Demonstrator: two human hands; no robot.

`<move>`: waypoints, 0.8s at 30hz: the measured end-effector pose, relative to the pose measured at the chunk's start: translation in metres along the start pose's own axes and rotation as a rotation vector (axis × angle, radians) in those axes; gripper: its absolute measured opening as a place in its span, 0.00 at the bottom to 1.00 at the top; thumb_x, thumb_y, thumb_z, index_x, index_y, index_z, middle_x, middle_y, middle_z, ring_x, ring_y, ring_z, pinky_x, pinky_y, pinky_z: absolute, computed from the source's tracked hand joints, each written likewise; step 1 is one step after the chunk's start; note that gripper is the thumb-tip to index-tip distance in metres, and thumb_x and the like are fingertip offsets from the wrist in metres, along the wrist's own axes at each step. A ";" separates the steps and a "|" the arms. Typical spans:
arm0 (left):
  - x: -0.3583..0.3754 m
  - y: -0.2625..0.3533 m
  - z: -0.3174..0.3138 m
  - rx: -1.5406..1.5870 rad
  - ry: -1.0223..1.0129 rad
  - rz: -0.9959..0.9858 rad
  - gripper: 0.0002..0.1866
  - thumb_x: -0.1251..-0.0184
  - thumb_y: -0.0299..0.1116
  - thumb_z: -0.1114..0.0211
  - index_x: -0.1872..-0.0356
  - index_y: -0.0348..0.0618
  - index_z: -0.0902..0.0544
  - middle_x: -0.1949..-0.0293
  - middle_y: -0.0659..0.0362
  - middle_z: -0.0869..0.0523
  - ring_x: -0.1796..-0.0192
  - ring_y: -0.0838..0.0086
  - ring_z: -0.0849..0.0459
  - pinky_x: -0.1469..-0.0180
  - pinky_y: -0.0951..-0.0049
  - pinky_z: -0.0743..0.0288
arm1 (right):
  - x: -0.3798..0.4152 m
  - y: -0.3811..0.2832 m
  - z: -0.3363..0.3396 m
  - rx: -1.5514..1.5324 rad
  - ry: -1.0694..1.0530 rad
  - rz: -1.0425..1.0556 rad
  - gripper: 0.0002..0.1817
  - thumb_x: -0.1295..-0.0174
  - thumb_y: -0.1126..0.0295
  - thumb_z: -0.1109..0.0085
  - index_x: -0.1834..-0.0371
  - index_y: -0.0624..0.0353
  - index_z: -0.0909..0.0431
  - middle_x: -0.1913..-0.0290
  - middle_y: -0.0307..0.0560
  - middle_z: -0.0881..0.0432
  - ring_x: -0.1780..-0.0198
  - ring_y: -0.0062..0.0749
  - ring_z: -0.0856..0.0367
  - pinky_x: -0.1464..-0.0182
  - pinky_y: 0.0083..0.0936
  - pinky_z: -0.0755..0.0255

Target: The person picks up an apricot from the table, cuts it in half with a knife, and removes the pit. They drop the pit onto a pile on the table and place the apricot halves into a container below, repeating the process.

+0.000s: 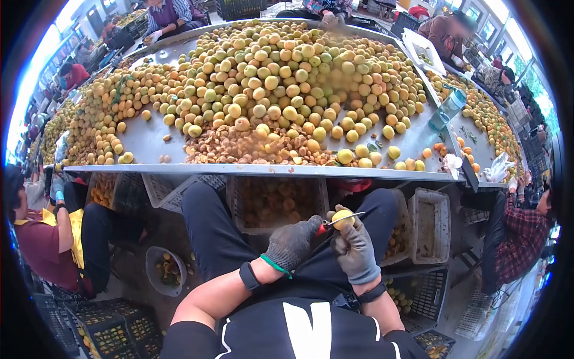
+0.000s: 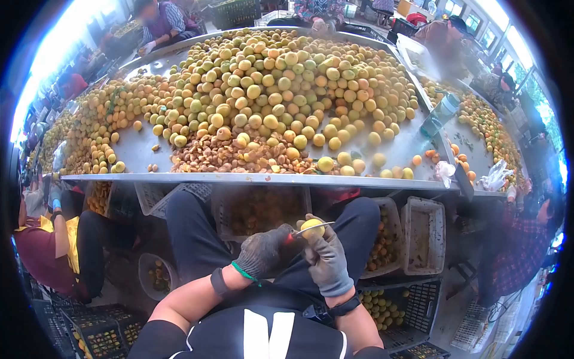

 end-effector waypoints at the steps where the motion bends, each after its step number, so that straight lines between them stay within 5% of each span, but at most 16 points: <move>1: 0.001 0.005 0.005 -0.008 0.005 -0.014 0.10 0.38 0.38 0.36 0.59 0.50 0.25 0.73 0.51 0.15 0.66 0.51 0.14 0.67 0.53 0.24 | 0.000 0.000 -0.003 0.000 0.000 -0.001 0.24 0.35 0.72 0.38 0.36 0.61 0.31 0.51 0.41 0.18 0.67 0.15 0.25 0.67 0.10 0.34; 4: 0.000 0.003 0.010 -0.022 0.002 -0.036 0.09 0.38 0.37 0.37 0.60 0.50 0.25 0.74 0.51 0.16 0.68 0.51 0.15 0.68 0.53 0.24 | -0.001 0.005 -0.010 -0.003 0.050 0.029 0.24 0.35 0.73 0.38 0.36 0.62 0.31 0.53 0.42 0.19 0.61 0.16 0.23 0.64 0.09 0.33; 9: 0.001 0.001 0.007 -0.062 0.069 -0.068 0.10 0.38 0.40 0.35 0.61 0.50 0.24 0.75 0.51 0.16 0.71 0.52 0.15 0.71 0.54 0.25 | -0.004 0.007 -0.012 0.685 0.158 0.397 0.21 0.33 0.68 0.39 0.39 0.61 0.29 0.56 0.39 0.19 0.61 0.15 0.23 0.64 0.08 0.34; 15: 0.002 0.002 0.008 -0.017 0.124 -0.079 0.12 0.39 0.43 0.34 0.62 0.48 0.24 0.78 0.52 0.18 0.73 0.53 0.16 0.73 0.56 0.26 | -0.001 0.004 -0.016 0.209 0.044 0.087 0.23 0.32 0.61 0.40 0.38 0.60 0.29 0.59 0.37 0.19 0.65 0.13 0.25 0.68 0.08 0.36; 21: 0.006 -0.008 0.003 -0.030 0.219 -0.118 0.15 0.38 0.47 0.33 0.65 0.48 0.23 0.78 0.50 0.18 0.73 0.53 0.16 0.73 0.57 0.25 | -0.007 0.014 -0.011 0.342 0.057 0.170 0.23 0.32 0.62 0.39 0.38 0.60 0.29 0.56 0.36 0.20 0.62 0.14 0.24 0.61 0.11 0.30; 24: 0.004 -0.001 0.011 -0.016 0.080 -0.047 0.15 0.37 0.46 0.34 0.63 0.47 0.23 0.74 0.50 0.16 0.70 0.51 0.15 0.71 0.57 0.24 | -0.007 0.014 -0.006 0.248 0.069 0.112 0.22 0.31 0.60 0.41 0.39 0.60 0.28 0.56 0.38 0.20 0.61 0.17 0.23 0.60 0.12 0.29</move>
Point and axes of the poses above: each hand's wrist, its own x-axis away from the middle knuckle, its own z-axis out of the back of the hand, y = z × x, the point moved 1 cm from there along -x, towards the middle knuckle
